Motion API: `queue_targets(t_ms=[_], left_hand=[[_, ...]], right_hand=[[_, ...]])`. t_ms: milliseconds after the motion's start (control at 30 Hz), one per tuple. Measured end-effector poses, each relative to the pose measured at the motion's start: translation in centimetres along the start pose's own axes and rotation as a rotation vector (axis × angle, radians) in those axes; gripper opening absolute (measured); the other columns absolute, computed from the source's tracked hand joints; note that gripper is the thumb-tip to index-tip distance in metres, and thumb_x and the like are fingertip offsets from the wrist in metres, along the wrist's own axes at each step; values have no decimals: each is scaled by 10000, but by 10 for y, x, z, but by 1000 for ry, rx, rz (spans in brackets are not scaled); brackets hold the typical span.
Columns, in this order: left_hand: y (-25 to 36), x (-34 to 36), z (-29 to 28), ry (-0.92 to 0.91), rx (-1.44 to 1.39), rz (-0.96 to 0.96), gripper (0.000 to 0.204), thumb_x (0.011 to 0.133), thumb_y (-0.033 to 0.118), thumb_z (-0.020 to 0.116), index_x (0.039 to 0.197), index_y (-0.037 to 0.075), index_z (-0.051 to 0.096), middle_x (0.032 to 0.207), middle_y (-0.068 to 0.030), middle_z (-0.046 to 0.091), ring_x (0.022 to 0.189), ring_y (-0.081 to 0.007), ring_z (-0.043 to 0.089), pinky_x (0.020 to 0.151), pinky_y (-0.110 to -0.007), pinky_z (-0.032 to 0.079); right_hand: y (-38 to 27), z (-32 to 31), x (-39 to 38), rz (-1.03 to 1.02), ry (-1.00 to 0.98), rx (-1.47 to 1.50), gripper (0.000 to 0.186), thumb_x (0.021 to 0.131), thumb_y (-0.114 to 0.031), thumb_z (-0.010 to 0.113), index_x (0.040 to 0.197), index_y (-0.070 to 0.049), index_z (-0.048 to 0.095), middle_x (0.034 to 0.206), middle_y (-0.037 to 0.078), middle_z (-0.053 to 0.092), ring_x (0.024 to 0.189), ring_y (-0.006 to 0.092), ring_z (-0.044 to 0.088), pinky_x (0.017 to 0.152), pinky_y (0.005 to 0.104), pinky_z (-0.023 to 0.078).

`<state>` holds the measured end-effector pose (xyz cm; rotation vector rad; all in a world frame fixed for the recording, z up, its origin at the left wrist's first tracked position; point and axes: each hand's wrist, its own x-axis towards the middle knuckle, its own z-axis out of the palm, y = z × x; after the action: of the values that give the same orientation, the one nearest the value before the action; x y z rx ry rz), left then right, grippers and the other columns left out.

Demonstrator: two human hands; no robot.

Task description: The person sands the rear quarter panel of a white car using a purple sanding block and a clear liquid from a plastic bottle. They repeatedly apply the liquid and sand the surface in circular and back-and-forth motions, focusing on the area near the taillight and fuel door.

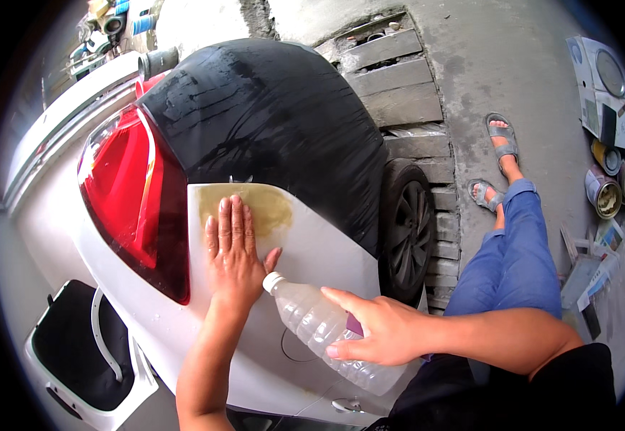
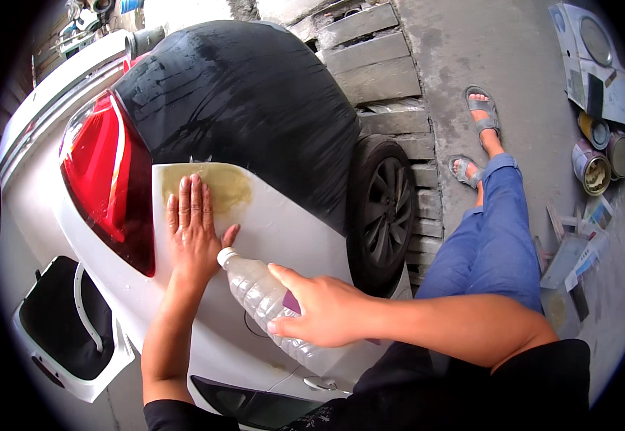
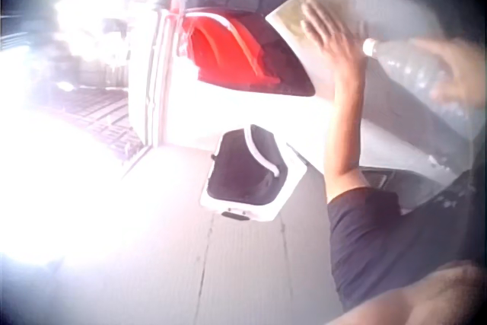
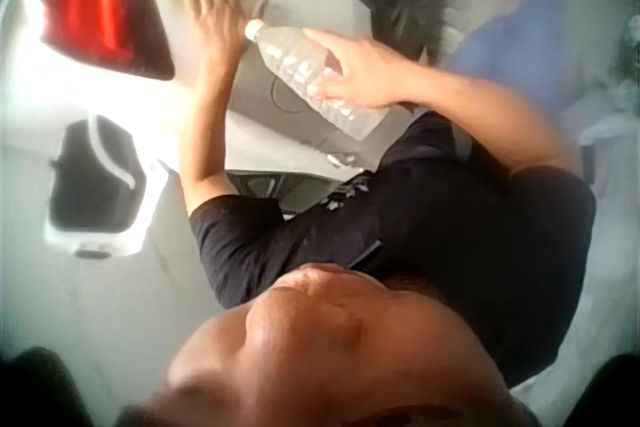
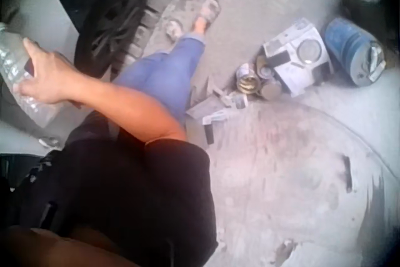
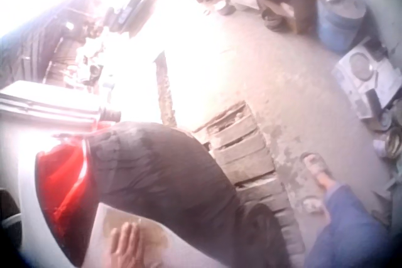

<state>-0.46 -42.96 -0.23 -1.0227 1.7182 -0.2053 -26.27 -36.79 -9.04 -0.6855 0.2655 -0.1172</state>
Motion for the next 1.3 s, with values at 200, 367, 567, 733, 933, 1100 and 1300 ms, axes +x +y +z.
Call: queue_targets(t_ms=[200,367,567,733,933,1100,1300], left_hand=[[2,-72,8,-25,88,-74,951,897,592,542,1520,-82,296,1636,-253,184,1541,-381,123,1248,-500,64],[-7,-40,2,-6,3,-141,935,899,605,529,1519,-67,329,1633,-250,203,1533,-393,150,1249,-500,80],[-12,28,-6,114,19,-264,948,877,580,590,1519,-62,317,1633,-245,202,1534,-385,142,1248,-476,118],[-2,-20,-2,41,-38,-242,962,871,544,626,1527,-70,281,1632,-269,177,1533,-405,123,1247,-496,107],[1,-69,11,109,14,-129,953,855,573,612,1500,-77,347,1616,-289,210,1513,-441,174,1243,-522,112],[-14,11,-11,75,-37,-265,938,883,576,607,1510,-65,333,1620,-274,205,1525,-420,135,1243,-494,98],[5,43,-3,66,23,-323,953,891,621,555,1530,-44,314,1637,-254,174,1539,-400,86,1244,-500,49]], right_hand=[[-16,3,0,-12,-77,-10,944,898,-485,649,1577,-13,191,1072,310,669,1023,423,668,905,440,513],[-21,5,4,-40,-45,-2,977,903,-546,656,1578,-18,186,1085,288,657,997,388,663,884,414,507],[-34,1,-3,-89,-28,21,950,908,-484,655,1559,32,195,1114,336,652,1047,425,665,921,437,506],[-30,8,0,-91,-35,27,963,915,-516,643,1551,51,193,1115,342,652,1040,426,668,921,431,507],[-35,13,8,-145,-69,79,982,922,-549,625,1552,57,178,1188,353,625,1102,417,651,947,425,500],[-46,5,9,-111,-94,81,977,914,-532,644,1546,63,196,1252,340,601,1158,396,628,985,412,481],[-23,17,9,-233,14,131,960,900,-504,672,1543,53,227,1281,305,599,1175,367,617,999,392,473]])
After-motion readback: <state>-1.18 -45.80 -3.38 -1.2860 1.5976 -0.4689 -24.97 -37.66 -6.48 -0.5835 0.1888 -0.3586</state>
